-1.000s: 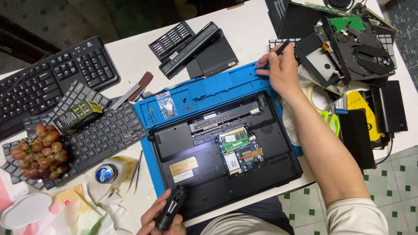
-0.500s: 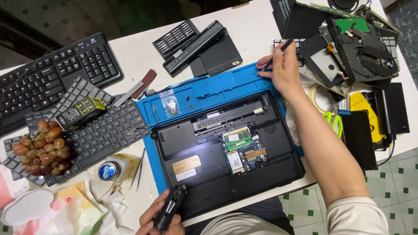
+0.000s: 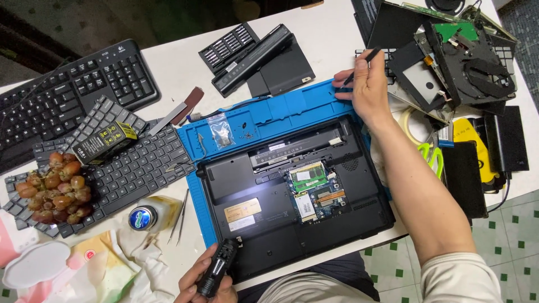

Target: Disassembling a laptop by unscrewing the back panel and inspecting internal components using a flashlight and screwdriver.

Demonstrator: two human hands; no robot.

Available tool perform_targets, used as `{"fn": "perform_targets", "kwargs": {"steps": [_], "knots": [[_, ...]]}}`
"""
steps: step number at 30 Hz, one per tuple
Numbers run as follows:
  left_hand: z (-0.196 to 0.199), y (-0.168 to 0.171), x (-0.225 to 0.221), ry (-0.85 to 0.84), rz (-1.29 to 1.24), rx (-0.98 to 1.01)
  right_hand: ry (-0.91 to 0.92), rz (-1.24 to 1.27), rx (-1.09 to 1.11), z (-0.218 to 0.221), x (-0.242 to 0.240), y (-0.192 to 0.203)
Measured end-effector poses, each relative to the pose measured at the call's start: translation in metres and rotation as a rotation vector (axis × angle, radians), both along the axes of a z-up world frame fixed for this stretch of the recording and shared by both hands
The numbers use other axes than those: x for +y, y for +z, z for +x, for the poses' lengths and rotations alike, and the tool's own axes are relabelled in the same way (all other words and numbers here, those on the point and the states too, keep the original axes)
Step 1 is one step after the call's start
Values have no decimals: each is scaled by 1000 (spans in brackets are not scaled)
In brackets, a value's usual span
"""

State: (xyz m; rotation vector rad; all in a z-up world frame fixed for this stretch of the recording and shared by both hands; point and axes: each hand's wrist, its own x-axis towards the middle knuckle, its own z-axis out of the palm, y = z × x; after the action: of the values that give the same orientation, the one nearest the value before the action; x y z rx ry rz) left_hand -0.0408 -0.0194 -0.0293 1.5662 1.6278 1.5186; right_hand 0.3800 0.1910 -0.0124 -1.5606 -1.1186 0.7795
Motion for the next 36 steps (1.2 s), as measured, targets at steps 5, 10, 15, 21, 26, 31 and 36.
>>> {"fn": "perform_targets", "kwargs": {"steps": [5,10,15,21,26,31,36], "knots": [[4,5,11,11,74,-8,-88,30,77,11,0,2],[-16,0,22,-55,268,-85,-67,133,72,20,-42,-1],[-39,-11,17,-151,262,23,-52,88,83,-11,-127,13],[-52,-29,-3,-243,239,105,51,302,-82,-98,-238,23],[-59,-32,-10,-210,232,160,-2,376,-235,-135,-285,8],[-73,-37,-14,-261,245,195,21,404,-259,-172,-295,16],[-75,-27,-13,-149,230,512,28,328,-463,-191,-295,26]]}}
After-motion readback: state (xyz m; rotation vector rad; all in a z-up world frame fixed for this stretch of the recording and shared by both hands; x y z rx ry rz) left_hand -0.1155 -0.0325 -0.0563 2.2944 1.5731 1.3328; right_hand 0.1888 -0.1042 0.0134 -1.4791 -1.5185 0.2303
